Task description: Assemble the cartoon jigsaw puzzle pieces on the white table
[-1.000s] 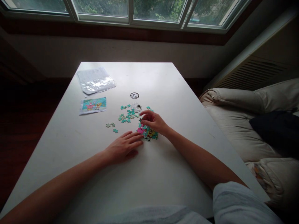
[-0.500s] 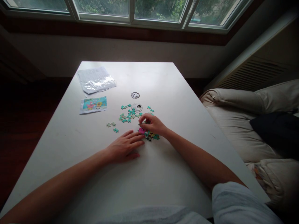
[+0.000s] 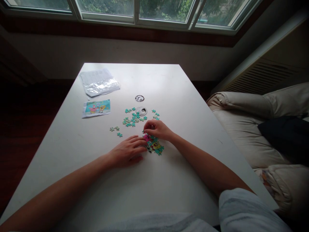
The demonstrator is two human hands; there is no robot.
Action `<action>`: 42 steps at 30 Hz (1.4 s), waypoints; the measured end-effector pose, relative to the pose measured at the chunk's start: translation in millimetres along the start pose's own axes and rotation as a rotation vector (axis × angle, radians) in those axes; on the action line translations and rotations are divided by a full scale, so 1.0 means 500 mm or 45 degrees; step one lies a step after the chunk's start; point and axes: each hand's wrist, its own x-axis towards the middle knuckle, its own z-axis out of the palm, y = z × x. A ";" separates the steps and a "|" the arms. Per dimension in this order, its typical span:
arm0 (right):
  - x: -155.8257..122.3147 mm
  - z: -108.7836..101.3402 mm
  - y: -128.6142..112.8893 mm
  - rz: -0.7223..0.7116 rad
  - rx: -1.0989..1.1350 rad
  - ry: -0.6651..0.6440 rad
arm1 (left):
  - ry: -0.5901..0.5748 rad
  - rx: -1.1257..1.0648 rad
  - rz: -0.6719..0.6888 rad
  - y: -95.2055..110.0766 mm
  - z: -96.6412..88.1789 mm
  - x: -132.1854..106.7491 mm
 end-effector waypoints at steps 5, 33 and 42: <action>0.003 -0.003 0.000 0.013 -0.071 -0.039 | 0.014 -0.009 0.005 -0.002 0.000 -0.001; 0.006 -0.007 -0.003 -0.185 -0.471 -0.030 | -0.001 -0.003 -0.012 -0.002 0.001 -0.001; 0.002 -0.007 -0.005 -0.236 -0.596 -0.013 | -0.013 0.015 -0.027 -0.002 0.003 -0.002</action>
